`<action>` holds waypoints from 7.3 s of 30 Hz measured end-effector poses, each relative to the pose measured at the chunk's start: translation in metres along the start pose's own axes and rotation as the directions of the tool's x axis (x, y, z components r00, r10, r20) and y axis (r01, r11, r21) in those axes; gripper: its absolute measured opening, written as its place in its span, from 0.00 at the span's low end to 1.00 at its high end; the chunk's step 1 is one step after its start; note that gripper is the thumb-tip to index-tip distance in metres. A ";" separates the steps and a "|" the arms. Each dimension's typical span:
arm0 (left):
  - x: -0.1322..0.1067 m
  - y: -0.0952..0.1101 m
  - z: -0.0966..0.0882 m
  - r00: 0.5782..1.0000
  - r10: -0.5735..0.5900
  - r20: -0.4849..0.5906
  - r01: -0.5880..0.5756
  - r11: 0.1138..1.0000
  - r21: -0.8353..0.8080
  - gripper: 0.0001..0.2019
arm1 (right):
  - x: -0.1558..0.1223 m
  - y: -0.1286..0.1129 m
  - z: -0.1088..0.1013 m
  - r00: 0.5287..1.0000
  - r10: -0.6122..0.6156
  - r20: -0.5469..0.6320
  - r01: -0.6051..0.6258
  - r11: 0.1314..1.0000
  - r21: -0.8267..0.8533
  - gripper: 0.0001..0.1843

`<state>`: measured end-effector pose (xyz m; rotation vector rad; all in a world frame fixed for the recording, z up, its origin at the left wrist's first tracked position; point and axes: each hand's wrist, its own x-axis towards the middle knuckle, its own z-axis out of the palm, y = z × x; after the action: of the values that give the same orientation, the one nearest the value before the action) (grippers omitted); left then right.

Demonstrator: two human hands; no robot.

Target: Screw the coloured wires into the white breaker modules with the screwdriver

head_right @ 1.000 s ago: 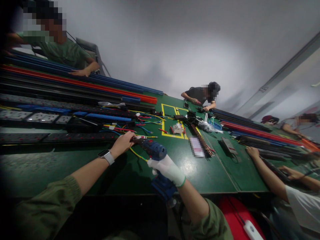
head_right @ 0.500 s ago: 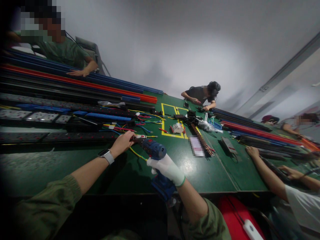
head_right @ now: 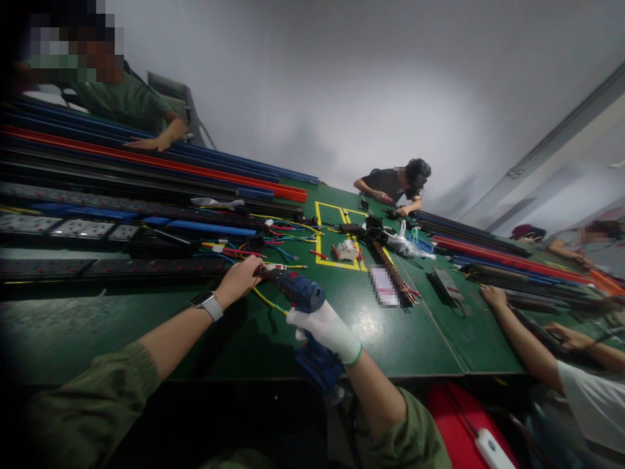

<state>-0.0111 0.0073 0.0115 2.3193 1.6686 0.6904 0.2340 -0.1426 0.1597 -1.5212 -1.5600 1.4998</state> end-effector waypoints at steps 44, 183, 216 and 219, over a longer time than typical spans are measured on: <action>-0.002 0.004 -0.004 1.000 -0.012 -0.002 0.012 1.000 -0.011 0.10 | 0.002 0.006 -0.003 0.999 0.040 -0.022 -0.041 0.999 -0.020 0.17; -0.001 0.011 -0.012 0.998 -0.058 0.033 0.059 0.998 -0.012 0.08 | 0.012 0.020 -0.009 0.999 -0.032 0.038 0.033 0.998 -0.045 0.23; -0.001 0.009 -0.010 0.999 -0.043 0.024 0.043 0.999 -0.009 0.10 | 0.012 0.020 -0.008 0.998 -0.050 0.026 0.051 0.998 -0.030 0.23; -0.001 0.009 -0.010 0.999 -0.031 0.022 0.031 1.000 -0.001 0.08 | 0.013 0.019 -0.008 0.998 -0.054 0.044 0.055 0.998 -0.009 0.22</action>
<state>-0.0086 0.0027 0.0235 2.2861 1.6906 0.6580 0.2450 -0.1324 0.1407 -1.4488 -1.6229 1.5063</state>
